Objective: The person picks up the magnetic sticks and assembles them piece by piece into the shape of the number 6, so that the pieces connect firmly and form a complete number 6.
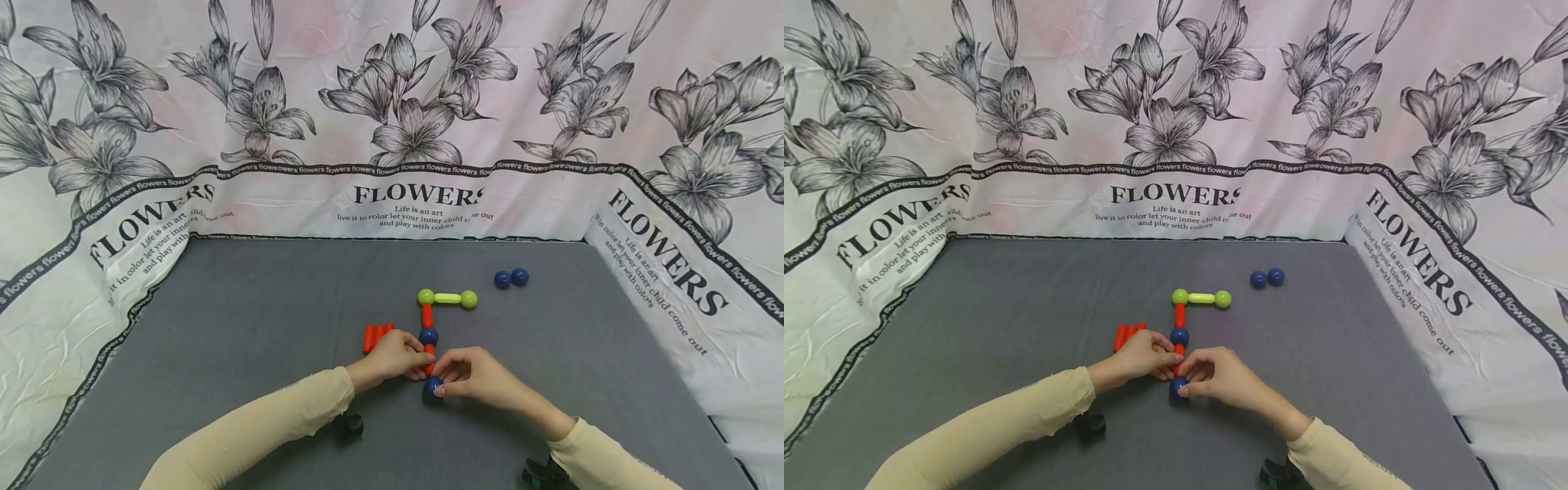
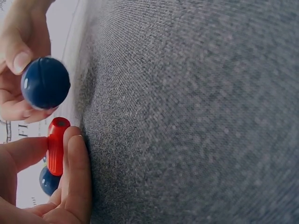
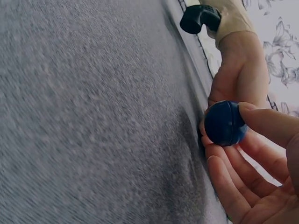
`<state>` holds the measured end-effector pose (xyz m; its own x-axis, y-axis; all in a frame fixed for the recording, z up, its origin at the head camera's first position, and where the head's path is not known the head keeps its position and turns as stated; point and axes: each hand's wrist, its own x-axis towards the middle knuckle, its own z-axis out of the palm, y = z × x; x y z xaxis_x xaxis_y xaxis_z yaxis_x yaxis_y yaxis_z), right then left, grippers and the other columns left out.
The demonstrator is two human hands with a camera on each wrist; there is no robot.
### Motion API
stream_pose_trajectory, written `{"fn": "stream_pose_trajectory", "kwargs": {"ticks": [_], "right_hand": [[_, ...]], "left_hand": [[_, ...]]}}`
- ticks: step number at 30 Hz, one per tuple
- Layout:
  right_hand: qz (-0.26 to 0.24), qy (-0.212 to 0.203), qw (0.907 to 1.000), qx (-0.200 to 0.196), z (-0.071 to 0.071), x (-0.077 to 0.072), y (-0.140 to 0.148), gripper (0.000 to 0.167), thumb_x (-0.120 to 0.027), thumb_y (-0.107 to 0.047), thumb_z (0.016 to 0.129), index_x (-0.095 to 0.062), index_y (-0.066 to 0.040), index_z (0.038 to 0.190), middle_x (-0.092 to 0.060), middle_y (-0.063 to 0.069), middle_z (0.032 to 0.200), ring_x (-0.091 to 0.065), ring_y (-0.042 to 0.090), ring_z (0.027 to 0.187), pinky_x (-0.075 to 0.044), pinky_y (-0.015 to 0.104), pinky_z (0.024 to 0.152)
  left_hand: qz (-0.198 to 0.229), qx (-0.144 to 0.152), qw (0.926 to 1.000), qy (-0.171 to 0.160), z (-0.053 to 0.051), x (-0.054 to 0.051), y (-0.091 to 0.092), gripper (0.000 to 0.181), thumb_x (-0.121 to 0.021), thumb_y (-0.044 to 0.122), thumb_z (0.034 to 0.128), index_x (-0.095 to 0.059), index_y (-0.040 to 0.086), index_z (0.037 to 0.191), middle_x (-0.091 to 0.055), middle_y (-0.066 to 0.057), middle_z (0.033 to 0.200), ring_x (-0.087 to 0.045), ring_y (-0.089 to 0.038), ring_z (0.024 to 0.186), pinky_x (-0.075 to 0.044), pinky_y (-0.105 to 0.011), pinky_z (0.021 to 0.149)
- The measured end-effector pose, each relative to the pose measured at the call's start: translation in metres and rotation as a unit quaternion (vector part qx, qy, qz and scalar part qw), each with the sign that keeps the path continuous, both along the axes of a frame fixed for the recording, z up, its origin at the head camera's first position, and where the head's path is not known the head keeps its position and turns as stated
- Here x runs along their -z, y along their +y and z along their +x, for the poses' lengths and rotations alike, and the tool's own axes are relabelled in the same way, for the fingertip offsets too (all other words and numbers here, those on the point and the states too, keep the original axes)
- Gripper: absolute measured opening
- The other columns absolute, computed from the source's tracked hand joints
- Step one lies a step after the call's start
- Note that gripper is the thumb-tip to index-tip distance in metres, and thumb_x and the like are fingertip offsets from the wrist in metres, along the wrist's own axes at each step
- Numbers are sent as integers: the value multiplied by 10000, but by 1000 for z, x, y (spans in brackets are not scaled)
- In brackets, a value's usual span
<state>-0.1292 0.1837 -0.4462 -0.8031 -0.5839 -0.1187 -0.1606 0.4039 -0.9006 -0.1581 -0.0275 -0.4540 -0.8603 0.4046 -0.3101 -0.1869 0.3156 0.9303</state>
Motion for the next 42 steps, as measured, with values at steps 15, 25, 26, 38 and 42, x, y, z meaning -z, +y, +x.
{"fn": "stream_pose_trajectory", "kwargs": {"ticks": [15, 25, 26, 38, 42], "right_hand": [[114, 44, 9992, 384, 3, 10, -3, 253, -820, -218, 812, -695, -63, 968, -737, 90, 879, -690, 93, 755, -553, 231, 646], [126, 15, 9977, 663, 7, 9, -8, 265, -821, -219, 810, -686, -61, 974, -733, 82, 889, -689, 108, 762, -556, 234, 643], [122, 30, 9975, 690, 7, 9, -8, 265, -822, -217, 810, -684, -59, 973, -733, 82, 889, -688, 107, 763, -557, 233, 646], [106, 111, 9971, 748, 6, 12, -7, 270, -825, -225, 806, -682, -65, 969, -727, 90, 894, -684, 119, 774, -549, 231, 651], [91, 63, 9973, 720, 6, 12, -7, 261, -822, -219, 809, -685, -71, 974, -727, 83, 890, -681, 106, 764, -549, 228, 650]], "left_hand": [[29, 25, 10000, -49, 0, 0, 0, 269, -735, 160, 892, -633, -38, 1043, -753, -192, 841, -689, -128, 633, -615, -320, 642], [55, 15, 10000, -42, 0, 1, -1, 268, -734, 150, 892, -624, -43, 1041, -749, -173, 823, -686, -127, 636, -613, -312, 644], [60, 20, 10000, -46, 0, 1, -1, 263, -731, 148, 893, -625, -44, 1039, -748, -166, 819, -684, -125, 635, -613, -310, 645], [178, 4, 9998, -6, -1, 3, 0, 219, -715, 119, 898, -651, -59, 1008, -746, -169, 798, -671, -112, 609, -610, -294, 630], [182, 11, 9998, -5, 0, 3, 0, 226, -718, 120, 897, -652, -63, 1013, -746, -176, 807, -678, -120, 620, -612, -303, 637]]}}
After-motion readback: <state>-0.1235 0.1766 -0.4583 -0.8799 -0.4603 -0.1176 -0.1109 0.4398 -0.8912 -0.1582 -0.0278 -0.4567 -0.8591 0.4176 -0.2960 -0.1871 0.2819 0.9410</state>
